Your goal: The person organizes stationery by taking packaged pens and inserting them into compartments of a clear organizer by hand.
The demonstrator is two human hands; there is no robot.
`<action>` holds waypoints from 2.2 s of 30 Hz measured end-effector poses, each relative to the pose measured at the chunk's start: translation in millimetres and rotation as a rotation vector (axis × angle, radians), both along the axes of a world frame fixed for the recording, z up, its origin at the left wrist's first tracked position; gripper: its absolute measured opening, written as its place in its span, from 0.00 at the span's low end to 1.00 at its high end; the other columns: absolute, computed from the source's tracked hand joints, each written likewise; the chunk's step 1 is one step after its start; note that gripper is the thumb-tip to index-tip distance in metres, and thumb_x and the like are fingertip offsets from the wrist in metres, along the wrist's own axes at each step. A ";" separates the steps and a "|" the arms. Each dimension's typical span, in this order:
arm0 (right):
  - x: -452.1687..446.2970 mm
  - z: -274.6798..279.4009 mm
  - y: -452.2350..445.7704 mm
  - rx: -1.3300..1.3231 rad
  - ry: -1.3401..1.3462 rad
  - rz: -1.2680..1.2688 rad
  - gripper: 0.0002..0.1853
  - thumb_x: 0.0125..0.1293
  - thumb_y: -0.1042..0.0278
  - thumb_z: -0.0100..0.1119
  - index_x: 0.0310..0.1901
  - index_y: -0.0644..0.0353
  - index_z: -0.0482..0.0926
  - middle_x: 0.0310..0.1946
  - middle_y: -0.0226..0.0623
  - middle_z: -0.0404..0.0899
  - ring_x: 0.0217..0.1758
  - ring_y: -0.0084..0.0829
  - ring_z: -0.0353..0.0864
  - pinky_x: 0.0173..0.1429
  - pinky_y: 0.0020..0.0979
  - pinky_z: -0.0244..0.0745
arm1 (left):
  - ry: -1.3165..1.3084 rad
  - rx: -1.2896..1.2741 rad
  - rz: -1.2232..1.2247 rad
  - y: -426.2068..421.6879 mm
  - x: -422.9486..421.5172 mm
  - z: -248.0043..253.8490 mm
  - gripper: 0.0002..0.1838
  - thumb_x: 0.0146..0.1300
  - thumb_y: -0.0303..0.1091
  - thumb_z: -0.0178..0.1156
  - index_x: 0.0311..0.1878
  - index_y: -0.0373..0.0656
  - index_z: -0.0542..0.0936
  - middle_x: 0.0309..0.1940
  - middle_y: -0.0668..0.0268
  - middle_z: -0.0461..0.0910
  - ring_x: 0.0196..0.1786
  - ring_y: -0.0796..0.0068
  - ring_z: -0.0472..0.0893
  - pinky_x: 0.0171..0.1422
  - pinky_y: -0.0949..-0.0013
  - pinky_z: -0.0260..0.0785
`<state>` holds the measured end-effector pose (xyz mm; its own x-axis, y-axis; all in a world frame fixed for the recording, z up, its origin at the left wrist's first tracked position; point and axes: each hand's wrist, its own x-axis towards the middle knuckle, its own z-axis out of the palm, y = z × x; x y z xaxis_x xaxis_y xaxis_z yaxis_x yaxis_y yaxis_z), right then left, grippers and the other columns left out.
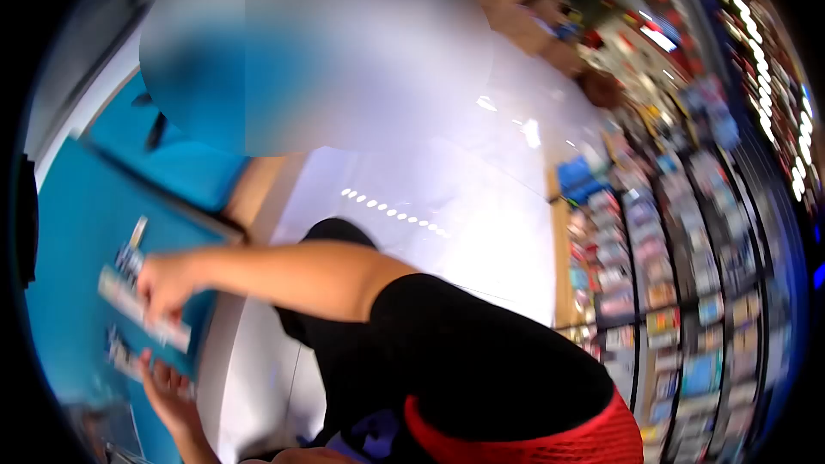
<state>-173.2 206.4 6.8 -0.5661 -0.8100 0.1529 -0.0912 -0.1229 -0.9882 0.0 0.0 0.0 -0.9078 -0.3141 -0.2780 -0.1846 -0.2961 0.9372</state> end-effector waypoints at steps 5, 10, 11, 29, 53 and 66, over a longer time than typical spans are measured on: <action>70.9 -7.2 79.3 0.283 0.400 0.059 0.15 0.57 0.60 0.81 0.31 0.65 0.89 0.27 0.38 0.90 0.31 0.27 0.91 0.37 0.30 0.83 | 0.015 0.056 0.214 130.8 0.7 -61.8 0.25 0.81 0.56 0.55 0.64 0.45 0.77 0.41 0.72 0.77 0.43 0.83 0.72 0.48 0.76 0.62; 135.8 -47.3 105.7 0.347 0.120 -0.027 0.12 0.57 0.60 0.77 0.30 0.61 0.91 0.26 0.36 0.90 0.30 0.30 0.90 0.36 0.32 0.81 | -0.166 -0.001 -0.083 145.2 66.1 -80.3 0.35 0.70 0.59 0.66 0.71 0.45 0.78 0.59 0.52 0.83 0.61 0.60 0.81 0.71 0.59 0.66; 130.6 -51.7 99.9 0.373 0.227 -0.039 0.12 0.60 0.58 0.77 0.32 0.60 0.91 0.27 0.34 0.91 0.31 0.28 0.91 0.37 0.30 0.82 | -0.152 -0.016 -0.102 145.6 67.2 -73.2 0.34 0.71 0.58 0.66 0.70 0.45 0.78 0.58 0.53 0.83 0.61 0.61 0.81 0.70 0.60 0.65; 135.7 -14.3 138.5 0.498 0.452 -0.005 0.09 0.66 0.58 0.67 0.43 0.49 0.90 0.40 0.36 0.90 0.45 0.39 0.87 0.43 0.40 0.79 | -0.112 -0.068 -0.143 164.2 74.9 -41.6 0.26 0.75 0.53 0.61 0.65 0.43 0.78 0.46 0.61 0.76 0.49 0.69 0.74 0.57 0.65 0.62; 191.5 96.4 124.3 0.207 0.064 0.225 0.20 0.67 0.67 0.47 0.24 0.65 0.85 0.28 0.39 0.89 0.34 0.31 0.85 0.47 0.37 0.77 | -0.072 -0.052 -0.074 152.4 131.0 -18.2 0.17 0.81 0.46 0.56 0.57 0.42 0.78 0.30 0.73 0.67 0.33 0.80 0.66 0.40 0.72 0.57; 261.2 170.0 161.5 -0.303 0.265 0.413 0.23 0.78 0.62 0.54 0.22 0.61 0.72 0.17 0.39 0.73 0.20 0.32 0.71 0.29 0.36 0.65 | 0.094 -0.098 -0.156 154.3 152.5 39.8 0.14 0.83 0.43 0.54 0.53 0.41 0.78 0.22 0.78 0.60 0.24 0.86 0.59 0.30 0.74 0.53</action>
<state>88.0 367.9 176.7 -0.1233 -0.8537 0.5059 -0.2151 -0.4747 -0.8534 152.5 154.3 39.8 -0.9680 -0.1889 -0.1653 -0.1319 -0.1774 0.9753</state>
